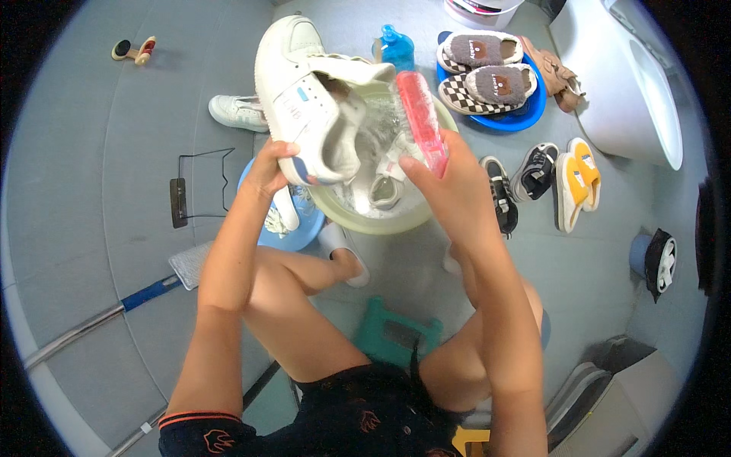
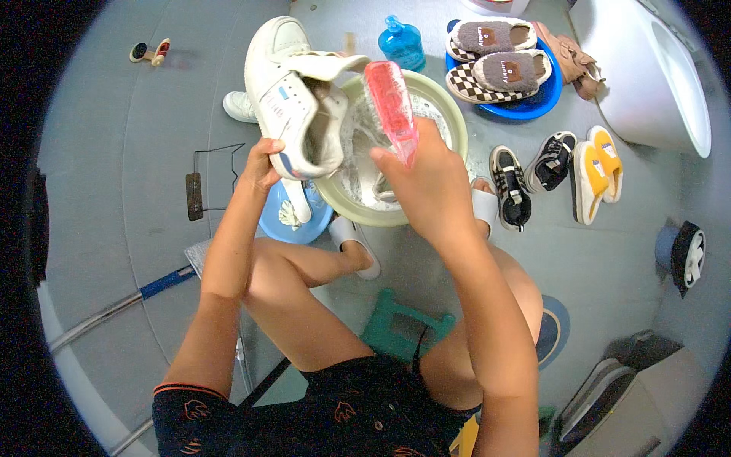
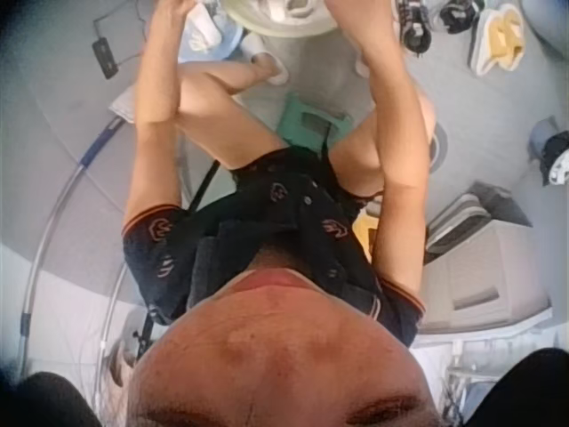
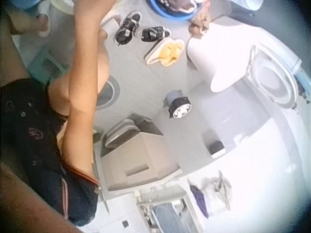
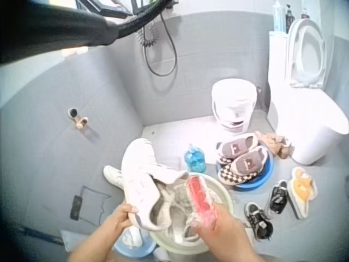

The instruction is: The person scrubs a white sneaker and its insole with a pink brush in a basin of soapy water. They repeatedly scrub the shoe's exterior, interior, and sole, then remove the insole to scrub it separately before placing it back in the basin.

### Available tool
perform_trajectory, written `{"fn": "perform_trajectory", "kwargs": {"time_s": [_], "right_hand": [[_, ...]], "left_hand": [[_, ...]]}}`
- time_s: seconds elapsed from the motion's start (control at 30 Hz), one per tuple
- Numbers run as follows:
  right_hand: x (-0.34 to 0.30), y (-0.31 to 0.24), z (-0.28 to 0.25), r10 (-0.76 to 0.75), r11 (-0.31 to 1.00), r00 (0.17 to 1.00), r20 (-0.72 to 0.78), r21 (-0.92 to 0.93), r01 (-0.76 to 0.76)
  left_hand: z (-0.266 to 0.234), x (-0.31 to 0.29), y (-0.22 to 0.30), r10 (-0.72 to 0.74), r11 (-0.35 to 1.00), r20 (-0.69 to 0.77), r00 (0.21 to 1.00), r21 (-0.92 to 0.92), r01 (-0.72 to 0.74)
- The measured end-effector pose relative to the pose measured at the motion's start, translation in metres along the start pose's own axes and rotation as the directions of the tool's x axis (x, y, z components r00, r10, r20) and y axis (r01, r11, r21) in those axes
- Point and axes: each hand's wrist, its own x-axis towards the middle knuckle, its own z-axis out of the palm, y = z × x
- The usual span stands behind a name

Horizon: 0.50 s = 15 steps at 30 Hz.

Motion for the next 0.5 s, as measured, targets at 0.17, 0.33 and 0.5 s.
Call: {"fn": "perform_trajectory", "kwargs": {"time_s": [0.17, 0.33, 0.5], "right_hand": [[-0.001, -0.002, 0.005, 0.137, 0.990, 0.990, 0.018, 0.031, -0.137], [0.003, 0.009, 0.009, 0.189, 0.971, 0.981, 0.049, 0.138, -0.194], [0.001, 0.001, 0.011, 0.357, 0.759, 0.908, 0.220, 0.499, -0.419]], "left_hand": [[0.001, -0.001, 0.001, 0.037, 0.979, 0.127, 0.991, -0.204, -0.010], [0.004, 0.007, 0.002, 0.033, 0.978, 0.214, 0.976, -0.209, 0.013], [0.020, 0.010, 0.003, 0.060, 0.984, 0.162, 0.985, -0.178, -0.031]]}}
